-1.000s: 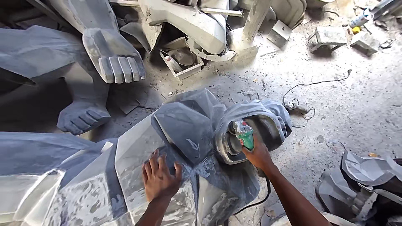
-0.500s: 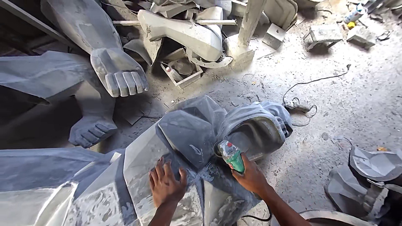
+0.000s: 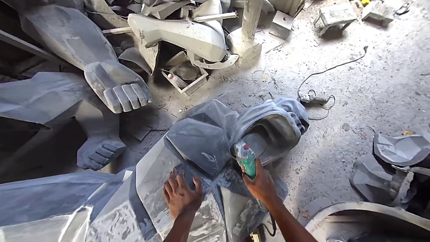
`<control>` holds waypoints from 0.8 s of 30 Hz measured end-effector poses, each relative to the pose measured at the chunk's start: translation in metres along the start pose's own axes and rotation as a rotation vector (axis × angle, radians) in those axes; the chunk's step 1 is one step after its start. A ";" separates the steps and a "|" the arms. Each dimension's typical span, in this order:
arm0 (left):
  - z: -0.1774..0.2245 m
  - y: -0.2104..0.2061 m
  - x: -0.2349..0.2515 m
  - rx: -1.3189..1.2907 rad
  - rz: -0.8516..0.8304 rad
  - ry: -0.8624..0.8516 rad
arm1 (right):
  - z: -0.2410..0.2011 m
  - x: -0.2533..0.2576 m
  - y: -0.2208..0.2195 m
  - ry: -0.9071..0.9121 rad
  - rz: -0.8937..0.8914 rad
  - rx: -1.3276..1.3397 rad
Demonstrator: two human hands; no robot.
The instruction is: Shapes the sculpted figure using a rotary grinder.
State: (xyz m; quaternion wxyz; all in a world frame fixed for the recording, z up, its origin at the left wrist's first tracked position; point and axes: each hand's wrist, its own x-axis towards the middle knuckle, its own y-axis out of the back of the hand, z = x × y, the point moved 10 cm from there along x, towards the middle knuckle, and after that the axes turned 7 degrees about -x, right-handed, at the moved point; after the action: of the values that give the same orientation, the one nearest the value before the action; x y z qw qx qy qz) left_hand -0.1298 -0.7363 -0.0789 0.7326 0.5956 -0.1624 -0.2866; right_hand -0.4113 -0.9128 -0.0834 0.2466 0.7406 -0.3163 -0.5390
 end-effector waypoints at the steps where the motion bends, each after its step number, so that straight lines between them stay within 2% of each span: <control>1: 0.001 0.000 0.000 -0.002 -0.005 0.000 | 0.010 -0.013 -0.008 -0.026 0.018 0.015; 5: 0.005 0.002 0.000 -0.007 -0.001 -0.007 | 0.048 -0.055 -0.032 -0.134 0.111 0.098; 7: 0.005 0.002 0.000 -0.007 -0.002 -0.007 | 0.052 -0.065 -0.037 -0.152 0.142 0.101; 14: 0.003 -0.001 -0.001 -0.017 -0.027 -0.007 | 0.002 -0.046 -0.041 -0.131 0.100 0.127; 17: 0.002 0.000 0.000 -0.009 -0.024 -0.009 | 0.001 -0.045 -0.043 -0.178 0.094 0.177; 20: -0.002 -0.005 0.000 -0.010 -0.039 -0.012 | 0.028 -0.062 -0.049 -0.247 0.140 0.226; 24: -0.004 -0.004 0.001 -0.003 -0.026 -0.023 | 0.086 -0.084 -0.051 -0.334 0.100 0.250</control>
State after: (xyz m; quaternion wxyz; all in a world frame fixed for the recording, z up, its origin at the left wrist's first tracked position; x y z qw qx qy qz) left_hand -0.1272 -0.7345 -0.0841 0.7277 0.5933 -0.1626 -0.3033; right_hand -0.5014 -0.8184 -0.0913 0.1233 0.6492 -0.4537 -0.5979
